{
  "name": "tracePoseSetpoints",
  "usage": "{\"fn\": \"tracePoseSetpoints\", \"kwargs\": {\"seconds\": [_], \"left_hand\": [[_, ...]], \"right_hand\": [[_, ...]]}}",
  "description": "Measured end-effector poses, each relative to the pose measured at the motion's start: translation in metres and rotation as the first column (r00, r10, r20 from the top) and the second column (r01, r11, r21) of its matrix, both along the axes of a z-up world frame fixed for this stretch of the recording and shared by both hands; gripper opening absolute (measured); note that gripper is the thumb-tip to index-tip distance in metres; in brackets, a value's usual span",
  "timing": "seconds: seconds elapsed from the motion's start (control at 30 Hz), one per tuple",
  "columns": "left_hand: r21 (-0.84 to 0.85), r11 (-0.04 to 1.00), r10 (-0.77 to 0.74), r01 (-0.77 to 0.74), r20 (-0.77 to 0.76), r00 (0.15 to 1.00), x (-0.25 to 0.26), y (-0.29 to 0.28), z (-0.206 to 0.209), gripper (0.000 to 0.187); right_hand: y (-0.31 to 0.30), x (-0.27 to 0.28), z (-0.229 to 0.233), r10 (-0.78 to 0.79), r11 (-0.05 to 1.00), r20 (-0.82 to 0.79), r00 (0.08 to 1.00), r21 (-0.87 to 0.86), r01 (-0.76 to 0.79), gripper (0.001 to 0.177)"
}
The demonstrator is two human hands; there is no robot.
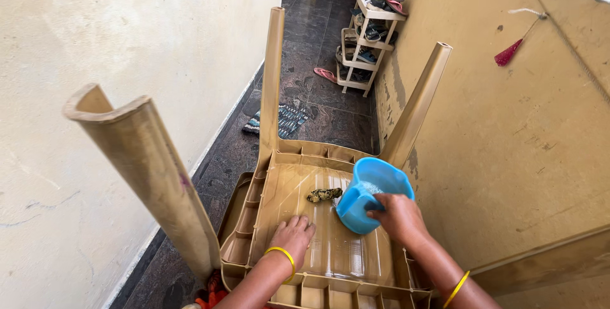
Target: The person cleans the underside of an overturned beige plastic chair using a patterned cloth. They wipe the seat and legs, then dip the cloth into a blue pitcher of water to wring it out before resuming wiping.
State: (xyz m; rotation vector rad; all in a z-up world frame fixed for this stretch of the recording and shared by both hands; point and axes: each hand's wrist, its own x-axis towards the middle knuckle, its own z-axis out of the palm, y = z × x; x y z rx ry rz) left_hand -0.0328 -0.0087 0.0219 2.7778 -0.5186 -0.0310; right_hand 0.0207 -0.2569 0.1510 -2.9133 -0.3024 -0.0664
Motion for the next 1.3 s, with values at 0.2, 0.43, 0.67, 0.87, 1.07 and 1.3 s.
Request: {"fn": "tracePoseSetpoints", "kwargs": {"seconds": [0.2,0.43,0.67,0.87,1.07,1.3], "left_hand": [[-0.033,0.999,-0.019,0.018,-0.022,1.0,-0.005,0.023,0.002,0.026],[-0.046,0.999,-0.003,0.002,-0.032,0.999,0.002,0.025,-0.004,0.017],[0.031,1.0,0.009,-0.005,-0.131,0.991,0.009,0.023,-0.005,0.012],[0.014,1.0,0.007,-0.004,-0.223,0.975,0.032,0.027,-0.026,0.021],[-0.206,0.969,0.084,-0.138,-0.252,0.964,0.056,0.029,-0.066,0.038],[-0.503,0.817,0.156,-0.282,-0.278,0.948,0.048,0.044,-0.03,0.034]], "right_hand": [[-0.012,0.016,0.067,0.034,0.999,0.197,0.98,0.033,-0.041,0.05],[-0.066,0.006,0.261,0.097,0.987,0.488,0.867,0.065,-0.148,0.03],[-0.158,-0.005,0.418,-0.065,0.998,0.724,0.687,0.038,0.055,0.038],[-0.258,-0.004,0.486,-0.238,0.908,0.803,0.546,-0.015,0.418,0.055],[-0.326,-0.007,0.486,-0.432,0.761,0.74,0.516,-0.008,0.648,0.061],[-0.389,0.022,0.492,-0.315,0.83,0.668,0.674,-0.15,0.537,0.067]]}}
